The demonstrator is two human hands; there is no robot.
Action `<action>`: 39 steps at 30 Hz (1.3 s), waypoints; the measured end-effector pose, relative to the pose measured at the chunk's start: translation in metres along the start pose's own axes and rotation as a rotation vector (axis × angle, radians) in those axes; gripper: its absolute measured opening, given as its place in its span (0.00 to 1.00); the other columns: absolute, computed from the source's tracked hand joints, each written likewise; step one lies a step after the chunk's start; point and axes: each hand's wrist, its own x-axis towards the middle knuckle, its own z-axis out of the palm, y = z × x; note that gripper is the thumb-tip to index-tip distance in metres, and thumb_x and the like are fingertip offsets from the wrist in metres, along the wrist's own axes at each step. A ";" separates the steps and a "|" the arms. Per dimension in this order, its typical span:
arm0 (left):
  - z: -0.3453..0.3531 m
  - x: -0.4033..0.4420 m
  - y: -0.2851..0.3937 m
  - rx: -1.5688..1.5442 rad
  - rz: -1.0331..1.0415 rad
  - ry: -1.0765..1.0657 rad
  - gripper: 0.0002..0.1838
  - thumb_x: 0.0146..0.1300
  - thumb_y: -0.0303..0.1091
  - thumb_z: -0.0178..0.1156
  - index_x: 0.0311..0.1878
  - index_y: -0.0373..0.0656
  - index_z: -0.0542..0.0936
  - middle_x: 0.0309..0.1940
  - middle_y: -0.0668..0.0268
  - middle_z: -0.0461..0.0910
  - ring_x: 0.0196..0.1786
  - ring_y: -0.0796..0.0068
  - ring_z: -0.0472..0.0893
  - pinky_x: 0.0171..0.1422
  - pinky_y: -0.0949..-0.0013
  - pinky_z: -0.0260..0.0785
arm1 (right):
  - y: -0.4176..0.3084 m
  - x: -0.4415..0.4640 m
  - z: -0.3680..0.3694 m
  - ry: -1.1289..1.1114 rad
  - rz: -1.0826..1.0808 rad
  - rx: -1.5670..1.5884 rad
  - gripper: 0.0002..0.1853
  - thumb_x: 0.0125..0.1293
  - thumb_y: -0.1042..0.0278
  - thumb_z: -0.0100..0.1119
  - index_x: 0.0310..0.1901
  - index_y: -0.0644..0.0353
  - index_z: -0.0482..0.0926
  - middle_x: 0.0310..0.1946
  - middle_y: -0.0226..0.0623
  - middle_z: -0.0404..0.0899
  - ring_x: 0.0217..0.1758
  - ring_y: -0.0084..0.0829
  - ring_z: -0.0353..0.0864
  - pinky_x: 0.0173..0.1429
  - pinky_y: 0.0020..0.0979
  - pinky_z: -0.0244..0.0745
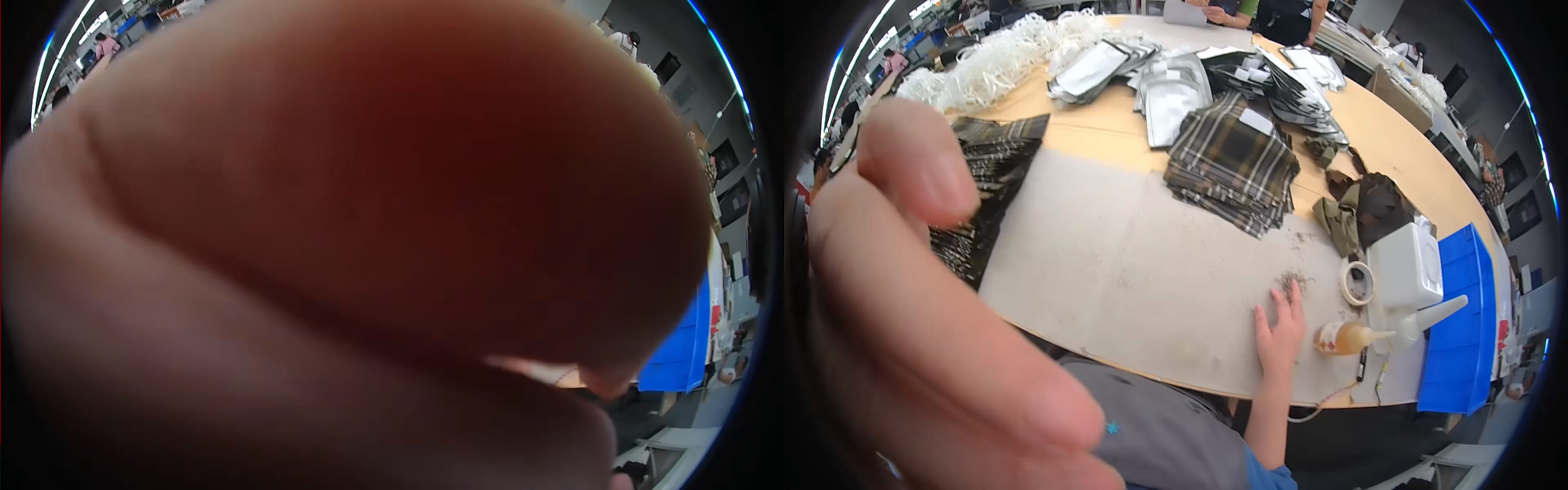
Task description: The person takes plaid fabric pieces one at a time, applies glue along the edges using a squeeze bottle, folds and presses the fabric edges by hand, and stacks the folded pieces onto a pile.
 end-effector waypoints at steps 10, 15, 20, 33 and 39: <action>0.006 0.015 0.022 0.256 0.066 0.090 0.07 0.68 0.33 0.67 0.46 0.48 0.90 0.43 0.71 0.90 0.49 0.64 0.87 0.64 0.60 0.71 | 0.009 0.000 -0.002 0.009 -0.045 -0.016 0.21 0.63 0.63 0.70 0.56 0.62 0.83 0.73 0.50 0.69 0.70 0.54 0.73 0.71 0.47 0.69; -0.007 0.025 0.033 0.406 0.104 0.044 0.06 0.68 0.33 0.67 0.44 0.48 0.90 0.42 0.72 0.90 0.49 0.64 0.87 0.65 0.59 0.71 | 0.024 -0.002 0.010 0.020 -0.035 0.014 0.21 0.62 0.62 0.71 0.56 0.60 0.83 0.74 0.48 0.69 0.70 0.52 0.73 0.71 0.47 0.67; 0.042 0.017 -0.035 0.350 -0.064 0.005 0.14 0.67 0.34 0.68 0.55 0.53 0.85 0.48 0.70 0.87 0.57 0.66 0.84 0.65 0.58 0.72 | 0.013 -0.004 -0.001 0.026 0.051 0.058 0.23 0.62 0.61 0.71 0.57 0.58 0.82 0.74 0.45 0.67 0.71 0.50 0.72 0.72 0.48 0.63; 0.174 -0.012 -0.308 0.287 -0.671 0.011 0.13 0.69 0.33 0.63 0.55 0.46 0.83 0.61 0.62 0.79 0.59 0.58 0.81 0.65 0.59 0.73 | 0.009 -0.008 -0.006 -0.044 0.024 -0.013 0.23 0.62 0.59 0.70 0.58 0.57 0.82 0.75 0.43 0.67 0.71 0.48 0.71 0.72 0.46 0.62; 0.177 -0.013 -0.324 0.436 -0.639 -0.041 0.16 0.65 0.43 0.69 0.53 0.51 0.84 0.53 0.68 0.81 0.57 0.60 0.81 0.60 0.60 0.75 | 0.003 -0.003 -0.010 -0.060 0.047 -0.023 0.24 0.60 0.61 0.70 0.58 0.55 0.82 0.75 0.44 0.67 0.72 0.48 0.71 0.73 0.48 0.62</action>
